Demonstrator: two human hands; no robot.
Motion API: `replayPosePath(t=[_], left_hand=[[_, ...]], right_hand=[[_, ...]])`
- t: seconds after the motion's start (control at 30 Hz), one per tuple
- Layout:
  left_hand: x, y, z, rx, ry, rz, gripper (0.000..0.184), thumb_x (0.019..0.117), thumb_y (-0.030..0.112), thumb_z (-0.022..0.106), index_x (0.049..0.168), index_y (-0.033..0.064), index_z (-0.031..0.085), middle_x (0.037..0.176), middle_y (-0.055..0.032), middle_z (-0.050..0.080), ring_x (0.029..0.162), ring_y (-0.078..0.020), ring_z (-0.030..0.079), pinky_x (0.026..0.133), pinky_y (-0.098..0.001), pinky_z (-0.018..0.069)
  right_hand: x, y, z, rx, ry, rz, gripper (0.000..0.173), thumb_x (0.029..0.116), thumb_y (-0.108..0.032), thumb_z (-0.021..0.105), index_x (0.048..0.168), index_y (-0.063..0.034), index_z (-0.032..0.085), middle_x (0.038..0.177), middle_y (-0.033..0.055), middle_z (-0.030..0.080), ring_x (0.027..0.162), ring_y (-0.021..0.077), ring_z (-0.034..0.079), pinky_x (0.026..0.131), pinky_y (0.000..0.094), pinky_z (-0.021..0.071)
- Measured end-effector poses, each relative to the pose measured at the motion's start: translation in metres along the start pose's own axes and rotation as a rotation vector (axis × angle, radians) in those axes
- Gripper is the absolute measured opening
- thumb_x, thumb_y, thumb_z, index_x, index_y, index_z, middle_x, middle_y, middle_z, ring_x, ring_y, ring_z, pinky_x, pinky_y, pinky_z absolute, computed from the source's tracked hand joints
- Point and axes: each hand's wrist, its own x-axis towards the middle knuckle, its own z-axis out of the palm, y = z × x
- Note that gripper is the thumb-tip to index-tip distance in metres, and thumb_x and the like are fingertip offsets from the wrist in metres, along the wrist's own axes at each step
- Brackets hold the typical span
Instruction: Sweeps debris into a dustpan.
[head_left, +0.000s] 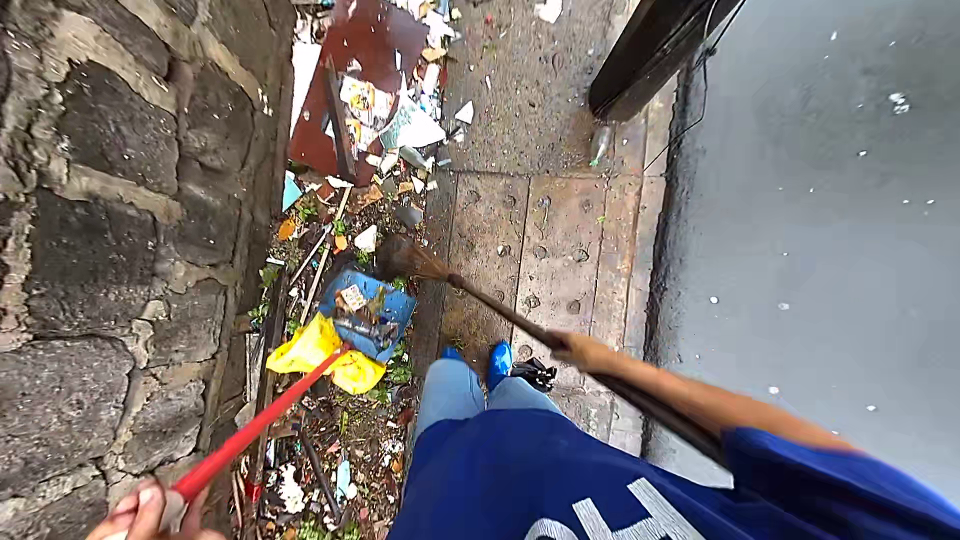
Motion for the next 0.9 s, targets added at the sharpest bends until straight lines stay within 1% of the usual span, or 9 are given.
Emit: replayPosePath(t=[0.07,0.23,0.37,0.43,0.53,0.6,0.67,0.8,0.9], left_hand=[[0.001,0.018,0.045,-0.006,0.009,-0.007,0.014,0.1015,0.011,0.057,0.115,0.0099,0.053,0.103,0.002,0.061,0.093,-0.0077,0.061,0.079,-0.032,0.0551],[0.027,0.043,0.14,-0.079,-0.007,-0.018,0.013,0.098,0.003,0.059,0.102,0.0141,0.054,0.093,0.0056,0.065,0.084,-0.0048,0.065,0.069,-0.0253,0.058],[0.062,0.052,0.205,-0.132,-0.091,-0.041,0.019,0.0928,-0.004,0.059,0.098,0.0121,0.051,0.094,0.0031,0.066,0.085,-0.0064,0.066,0.066,-0.0252,0.0586],[0.083,0.061,0.239,-0.153,-0.12,-0.053,0.02,0.0907,-0.006,0.06,0.096,0.0112,0.052,0.093,0.0021,0.067,0.083,-0.0073,0.068,0.064,-0.0256,0.0596],[0.098,0.073,0.287,-0.145,-0.161,-0.109,0.02,0.0903,-0.007,0.061,0.094,0.0104,0.052,0.092,0.0011,0.067,0.08,-0.0067,0.067,0.06,-0.024,0.0577],[0.1,0.082,0.315,-0.134,-0.193,-0.114,0.019,0.0897,-0.007,0.061,0.093,0.0098,0.053,0.092,0.0013,0.066,0.081,-0.006,0.066,0.06,-0.0232,0.0566],[0.103,0.087,0.338,-0.144,-0.201,-0.111,0.021,0.0884,-0.009,0.062,0.091,0.0101,0.054,0.09,0.0016,0.067,0.079,-0.0052,0.066,0.06,-0.0224,0.0565],[0.108,0.096,0.381,-0.143,-0.203,-0.13,0.022,0.0871,-0.011,0.063,0.09,0.0093,0.054,0.088,0.0017,0.067,0.076,-0.0045,0.066,0.059,-0.0215,0.0565],[0.112,0.109,0.416,-0.128,-0.188,-0.137,0.022,0.0872,-0.011,0.064,0.09,0.0086,0.054,0.09,0.0003,0.066,0.076,-0.005,0.066,0.058,-0.0215,0.0565]], right_hand=[[0.036,0.01,-0.056,-0.091,0.053,0.079,0.044,0.1028,-0.014,0.061,0.142,0.0033,0.054,0.126,0.035,0.063,0.118,0.0518,0.061,0.101,0.0684,0.045],[0.046,0.004,-0.129,0.062,0.307,0.139,0.049,0.1032,-0.017,0.062,0.148,-0.0001,0.05,0.12,0.0343,0.064,0.105,0.0495,0.065,0.093,0.0664,0.0489],[0.008,-0.054,-0.133,0.289,0.289,0.147,0.058,0.1045,-0.021,0.06,0.158,-0.0116,0.04,0.113,0.0248,0.066,0.078,0.031,0.065,0.072,0.0508,0.0547],[0.027,-0.086,-0.153,0.312,0.217,0.126,0.057,0.1051,-0.021,0.06,0.158,-0.0134,0.04,0.112,0.0218,0.065,0.072,0.0251,0.061,0.067,0.0451,0.0535],[0.095,-0.117,-0.212,0.119,0.137,0.081,0.048,0.104,-0.017,0.06,0.149,-0.0048,0.049,0.121,0.0271,0.064,0.095,0.0367,0.065,0.086,0.055,0.0523],[0.132,-0.131,-0.266,-0.038,0.18,0.116,0.044,0.1024,-0.016,0.062,0.143,0.0001,0.055,0.126,0.033,0.063,0.114,0.0483,0.063,0.099,0.0655,0.0472],[0.139,-0.139,-0.306,-0.031,0.274,0.174,0.044,0.1036,-0.018,0.062,0.143,0.0013,0.055,0.129,0.0345,0.062,0.121,0.0507,0.06,0.104,0.0675,0.0429],[0.11,-0.128,-0.326,0.105,0.418,0.183,0.057,0.1028,-0.019,0.062,0.155,-0.0054,0.044,0.125,0.0322,0.063,0.108,0.0465,0.065,0.095,0.0646,0.0491],[0.086,-0.118,-0.315,0.207,0.363,0.143,0.057,0.1017,-0.018,0.063,0.155,-0.0081,0.044,0.124,0.0302,0.065,0.105,0.0426,0.066,0.093,0.0624,0.0506]])
